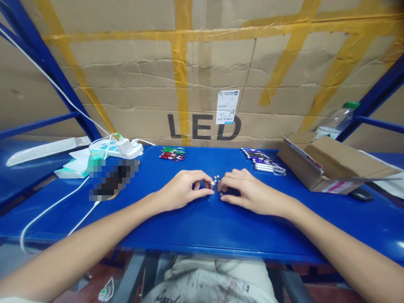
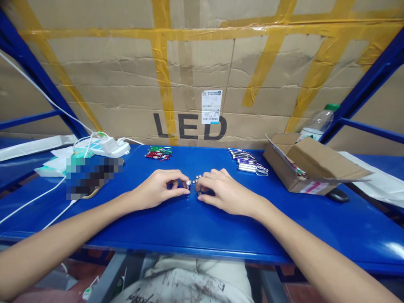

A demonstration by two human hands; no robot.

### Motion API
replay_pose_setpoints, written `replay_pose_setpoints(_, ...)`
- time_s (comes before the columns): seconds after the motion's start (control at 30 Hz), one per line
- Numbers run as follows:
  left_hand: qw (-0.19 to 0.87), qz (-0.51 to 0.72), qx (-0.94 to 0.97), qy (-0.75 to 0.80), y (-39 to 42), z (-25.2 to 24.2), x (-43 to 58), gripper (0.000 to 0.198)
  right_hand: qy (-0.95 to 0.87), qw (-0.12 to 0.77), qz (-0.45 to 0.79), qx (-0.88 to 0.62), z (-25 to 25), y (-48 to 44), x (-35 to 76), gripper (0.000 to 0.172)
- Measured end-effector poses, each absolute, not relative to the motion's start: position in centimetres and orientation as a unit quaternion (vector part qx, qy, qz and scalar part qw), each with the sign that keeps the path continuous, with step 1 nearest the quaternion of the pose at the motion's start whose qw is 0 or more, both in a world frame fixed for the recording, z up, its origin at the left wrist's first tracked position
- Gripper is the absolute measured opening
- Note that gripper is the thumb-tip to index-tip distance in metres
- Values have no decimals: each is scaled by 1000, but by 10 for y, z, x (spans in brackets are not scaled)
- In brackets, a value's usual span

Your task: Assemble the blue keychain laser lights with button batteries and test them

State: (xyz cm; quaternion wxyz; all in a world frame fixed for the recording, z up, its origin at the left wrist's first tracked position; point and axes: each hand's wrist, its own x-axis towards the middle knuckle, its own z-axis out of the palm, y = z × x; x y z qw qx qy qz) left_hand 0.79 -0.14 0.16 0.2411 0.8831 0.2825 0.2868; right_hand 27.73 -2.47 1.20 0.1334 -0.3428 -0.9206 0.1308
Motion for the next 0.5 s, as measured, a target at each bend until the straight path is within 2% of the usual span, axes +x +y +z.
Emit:
replay_pose_setpoints(0.27, 234, 274, 891, 276, -2, 1, 8, 19, -931, 127, 130, -318, 6, -24, 278, 18)
replay_pose_setpoints(0.5, 234, 268, 899, 254, -3, 3, 7, 18, -918, 148, 131, -345, 9, -28, 277, 25)
